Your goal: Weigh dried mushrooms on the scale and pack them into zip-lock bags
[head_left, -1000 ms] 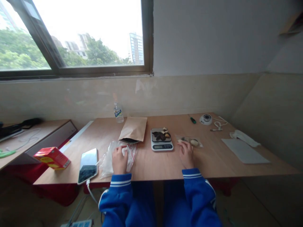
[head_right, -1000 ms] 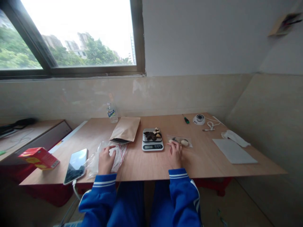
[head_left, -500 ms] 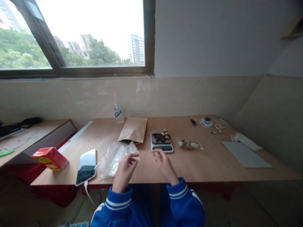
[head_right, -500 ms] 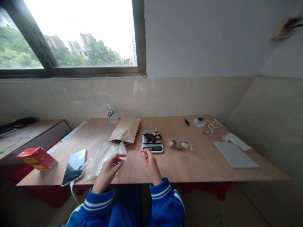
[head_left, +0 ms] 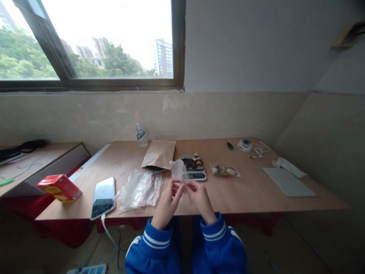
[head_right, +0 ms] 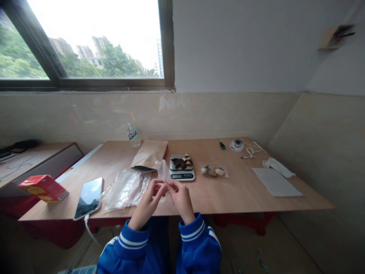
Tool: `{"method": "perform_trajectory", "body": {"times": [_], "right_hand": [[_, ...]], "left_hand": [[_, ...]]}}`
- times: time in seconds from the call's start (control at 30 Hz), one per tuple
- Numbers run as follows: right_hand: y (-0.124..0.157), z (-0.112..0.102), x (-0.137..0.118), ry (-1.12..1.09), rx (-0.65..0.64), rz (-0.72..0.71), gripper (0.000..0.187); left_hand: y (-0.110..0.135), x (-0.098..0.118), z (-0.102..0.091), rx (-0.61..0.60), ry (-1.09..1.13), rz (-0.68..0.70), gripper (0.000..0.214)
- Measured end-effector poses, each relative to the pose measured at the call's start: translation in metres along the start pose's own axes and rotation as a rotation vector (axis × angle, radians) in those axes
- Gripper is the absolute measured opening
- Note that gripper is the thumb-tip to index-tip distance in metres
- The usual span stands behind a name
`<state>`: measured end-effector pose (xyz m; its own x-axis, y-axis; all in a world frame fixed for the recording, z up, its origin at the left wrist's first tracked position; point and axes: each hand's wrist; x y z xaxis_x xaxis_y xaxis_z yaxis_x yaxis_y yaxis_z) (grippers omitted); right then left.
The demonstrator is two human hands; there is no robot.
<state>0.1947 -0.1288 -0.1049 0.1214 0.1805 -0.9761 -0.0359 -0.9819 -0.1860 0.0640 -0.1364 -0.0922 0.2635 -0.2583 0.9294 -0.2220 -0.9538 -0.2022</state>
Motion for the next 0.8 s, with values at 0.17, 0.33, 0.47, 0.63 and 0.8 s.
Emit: {"method": "perform_trajectory", "body": {"times": [0.17,0.33,0.47,0.63,0.8], "right_hand": [[0.002,0.003,0.008,-0.033,-0.127,0.031,0.038],[-0.002,-0.028,0.011,-0.139,-0.126,0.141,0.045],[0.002,-0.057,0.007,-0.146,-0.259,0.09,0.049],[-0.01,-0.074,0.029,0.021,-0.27,-0.014,0.057],[-0.065,-0.069,0.055,0.617,0.154,-0.28,0.034]], "left_hand": [[-0.002,-0.006,-0.009,0.015,-0.006,0.005,0.025],[-0.001,-0.009,-0.036,0.278,-0.07,0.01,0.029],[-0.001,-0.009,-0.038,0.258,-0.041,-0.018,0.029],[-0.006,-0.017,-0.036,0.413,0.101,-0.104,0.033],[-0.031,-0.019,-0.039,0.484,0.085,-0.184,0.033]]}}
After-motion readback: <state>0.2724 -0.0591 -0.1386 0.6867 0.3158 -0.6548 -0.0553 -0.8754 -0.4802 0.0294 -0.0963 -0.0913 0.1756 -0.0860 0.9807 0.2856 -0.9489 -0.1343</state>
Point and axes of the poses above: each hand's wrist, its own y-axis away from the middle knuckle, its own z-axis out of the palm, x = y × z
